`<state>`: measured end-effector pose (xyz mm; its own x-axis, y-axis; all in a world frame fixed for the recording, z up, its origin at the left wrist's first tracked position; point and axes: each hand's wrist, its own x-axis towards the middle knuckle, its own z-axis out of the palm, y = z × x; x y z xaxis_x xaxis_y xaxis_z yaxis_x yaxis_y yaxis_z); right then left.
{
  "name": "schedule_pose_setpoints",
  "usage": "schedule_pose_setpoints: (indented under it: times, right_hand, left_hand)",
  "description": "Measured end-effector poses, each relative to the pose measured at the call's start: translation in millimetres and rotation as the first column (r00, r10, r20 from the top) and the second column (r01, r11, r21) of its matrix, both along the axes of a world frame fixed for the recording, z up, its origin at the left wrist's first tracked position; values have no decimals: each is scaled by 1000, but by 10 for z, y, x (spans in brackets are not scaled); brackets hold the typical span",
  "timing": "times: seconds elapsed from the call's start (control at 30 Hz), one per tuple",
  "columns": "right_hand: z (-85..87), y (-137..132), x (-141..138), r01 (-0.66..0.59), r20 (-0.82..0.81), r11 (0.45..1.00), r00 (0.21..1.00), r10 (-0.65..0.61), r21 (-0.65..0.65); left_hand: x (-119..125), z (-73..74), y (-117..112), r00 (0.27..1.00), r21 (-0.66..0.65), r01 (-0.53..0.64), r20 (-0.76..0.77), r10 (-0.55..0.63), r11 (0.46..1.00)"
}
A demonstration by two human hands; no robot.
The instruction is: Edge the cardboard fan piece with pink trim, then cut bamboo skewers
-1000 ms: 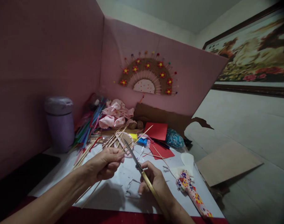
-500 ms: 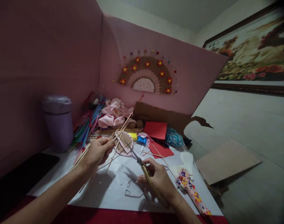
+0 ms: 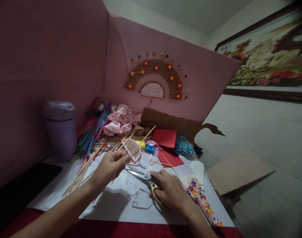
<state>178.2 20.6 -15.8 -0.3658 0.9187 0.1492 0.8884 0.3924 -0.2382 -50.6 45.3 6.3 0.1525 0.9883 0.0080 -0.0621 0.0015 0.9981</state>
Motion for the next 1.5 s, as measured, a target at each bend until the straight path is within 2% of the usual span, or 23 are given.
schedule_pose_setpoints:
  times: [0.17,0.27,0.33,0.4,0.47,0.5,0.57,0.67,0.73,0.93,1.27,1.5]
  right_hand:
    - [-10,-2,-27,-73,-8,995,997,74,68]
    - [26,-28,-57,-79,-40,961,995,93,265]
    - [67,-75,-89,-59,-130,886,983,133,461]
    - [111,-140,-132,-17,-206,767,959,194,642]
    - [145,-199,-184,-3,-197,650,952,233,760]
    - [155,-220,-210,-12,-169,611,957,237,791]
    - [161,-238,-255,-51,-107,584,967,232,810]
    - [152,-226,-290,-77,-83,606,969,231,791]
    - [148,-218,-291,-64,-104,625,968,228,778]
    - [131,-233,-274,-68,-105,707,974,198,704]
    - [82,-253,-303,-63,-163,800,967,197,597]
    - [40,-281,-351,-20,-222,813,958,183,582]
  left_hand:
    - [45,-29,-70,988,183,55,-153,-26,982]
    - [67,-21,-123,967,298,64,-253,15,952]
    - [77,-27,-149,936,386,80,-346,64,919]
    - [82,-49,-170,875,489,122,-464,139,864]
    - [84,-84,-187,786,599,184,-566,249,780]
    - [84,-105,-194,739,651,219,-597,313,726]
    - [84,-144,-207,656,737,296,-620,431,608]
    - [88,-167,-225,573,797,384,-602,556,467]
    - [96,-154,-238,531,807,407,-591,607,428]
    - [124,-95,-272,418,778,442,-619,665,446]
    - [137,-109,-304,377,762,452,-635,675,464]
    - [180,-107,-336,349,776,417,-617,706,473]
